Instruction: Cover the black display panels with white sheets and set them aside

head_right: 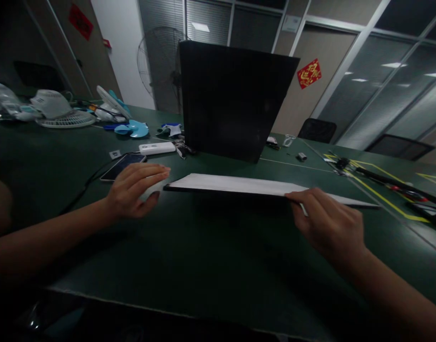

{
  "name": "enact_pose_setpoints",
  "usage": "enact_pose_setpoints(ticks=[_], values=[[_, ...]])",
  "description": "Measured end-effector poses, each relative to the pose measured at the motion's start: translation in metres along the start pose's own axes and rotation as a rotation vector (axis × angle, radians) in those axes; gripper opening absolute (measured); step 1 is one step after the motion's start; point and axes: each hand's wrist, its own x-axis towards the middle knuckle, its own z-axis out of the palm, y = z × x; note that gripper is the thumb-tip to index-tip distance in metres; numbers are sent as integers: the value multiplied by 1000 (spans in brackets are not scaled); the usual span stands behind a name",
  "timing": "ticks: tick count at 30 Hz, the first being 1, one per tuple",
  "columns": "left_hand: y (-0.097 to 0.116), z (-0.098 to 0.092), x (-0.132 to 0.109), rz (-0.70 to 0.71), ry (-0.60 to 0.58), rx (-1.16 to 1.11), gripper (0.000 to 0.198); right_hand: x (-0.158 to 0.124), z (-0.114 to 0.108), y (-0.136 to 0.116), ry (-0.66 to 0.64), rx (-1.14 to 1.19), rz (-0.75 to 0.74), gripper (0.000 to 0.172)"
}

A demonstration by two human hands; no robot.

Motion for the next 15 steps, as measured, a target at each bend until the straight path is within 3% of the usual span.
enact_pose_setpoints(ticks=[3, 7, 10, 15], values=[[-12, 3, -5, -116, -153, 32, 66, -14, -16, 19, -42, -85, 39, 11], [-24, 15, -9, -272, -510, 71, 50, -40, -31, 40, -160, -233, 140, 24], [-32, 25, -15, -347, -712, 59, 47, -57, -34, 56, -237, -311, 234, 31], [-41, 32, -24, -396, -808, 23, 49, -72, -25, 84, -410, -407, 369, 45]])
